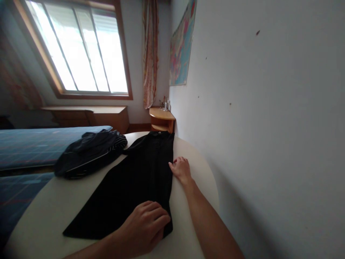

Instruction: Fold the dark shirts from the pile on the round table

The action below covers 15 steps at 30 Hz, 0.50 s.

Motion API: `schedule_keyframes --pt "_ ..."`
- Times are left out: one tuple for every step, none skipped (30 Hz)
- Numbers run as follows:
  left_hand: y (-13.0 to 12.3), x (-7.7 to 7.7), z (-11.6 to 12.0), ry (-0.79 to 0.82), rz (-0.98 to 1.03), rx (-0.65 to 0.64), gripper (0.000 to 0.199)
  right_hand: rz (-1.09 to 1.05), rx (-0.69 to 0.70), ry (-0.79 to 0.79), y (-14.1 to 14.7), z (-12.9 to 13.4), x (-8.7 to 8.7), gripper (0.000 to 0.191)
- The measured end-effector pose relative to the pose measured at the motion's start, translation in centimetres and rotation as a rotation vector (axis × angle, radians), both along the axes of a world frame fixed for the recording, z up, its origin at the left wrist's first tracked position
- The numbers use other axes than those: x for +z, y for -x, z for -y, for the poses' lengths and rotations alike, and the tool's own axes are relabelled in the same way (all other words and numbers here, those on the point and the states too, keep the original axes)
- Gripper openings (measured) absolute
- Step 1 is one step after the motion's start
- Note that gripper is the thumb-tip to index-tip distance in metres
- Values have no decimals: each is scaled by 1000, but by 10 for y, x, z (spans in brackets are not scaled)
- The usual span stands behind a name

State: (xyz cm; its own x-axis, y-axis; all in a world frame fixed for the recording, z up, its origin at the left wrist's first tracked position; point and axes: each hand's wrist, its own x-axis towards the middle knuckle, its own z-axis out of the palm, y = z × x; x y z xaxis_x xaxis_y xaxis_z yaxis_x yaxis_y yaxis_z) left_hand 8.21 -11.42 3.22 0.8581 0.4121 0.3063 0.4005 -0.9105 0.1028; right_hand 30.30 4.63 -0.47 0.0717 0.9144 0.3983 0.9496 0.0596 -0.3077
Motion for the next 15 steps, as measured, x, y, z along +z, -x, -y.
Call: schedule_keyframes --pt "1 2 1 2 -20 -35 7 9 -11 10 0 0 0 28" --pt "3 3 1 0 -45 -70 7 15 -12 21 1 1 0 29" --pt "3 5 2 -4 -71 -97 8 19 -8 31 1 1 0 28" --pt "4 6 2 -11 -97 -110 10 21 -1 40 1 0 0 28" --pt "4 6 2 -22 -118 -109 12 20 5 50 1 0 -1 28" --pt "4 6 3 -36 -133 -98 14 16 10 62 1 -1 -1 27" --pt "3 5 3 -49 -142 -84 16 11 12 73 0 -1 -1 27" --pt "2 4 3 -59 -146 -81 17 8 14 84 -1 -2 -1 28" --pt "1 2 3 -64 -146 -89 17 6 12 94 -2 -3 -2 28" --pt "1 1 4 -68 -139 -103 17 7 5 102 -4 -4 -2 28" --pt "0 -1 4 -71 -127 -118 17 11 -4 108 -5 -5 -3 28" --pt "-1 -3 5 -77 -109 -127 18 18 -16 111 -6 -6 -3 27" --pt "-2 -5 5 -90 -89 -126 20 27 -27 111 -7 -6 -4 26" --pt "-3 -7 6 -109 -68 -110 22 36 -35 110 -8 -6 -5 25" --pt "-3 -8 7 -133 -49 -89 23 46 -41 107 -8 -6 -6 24"
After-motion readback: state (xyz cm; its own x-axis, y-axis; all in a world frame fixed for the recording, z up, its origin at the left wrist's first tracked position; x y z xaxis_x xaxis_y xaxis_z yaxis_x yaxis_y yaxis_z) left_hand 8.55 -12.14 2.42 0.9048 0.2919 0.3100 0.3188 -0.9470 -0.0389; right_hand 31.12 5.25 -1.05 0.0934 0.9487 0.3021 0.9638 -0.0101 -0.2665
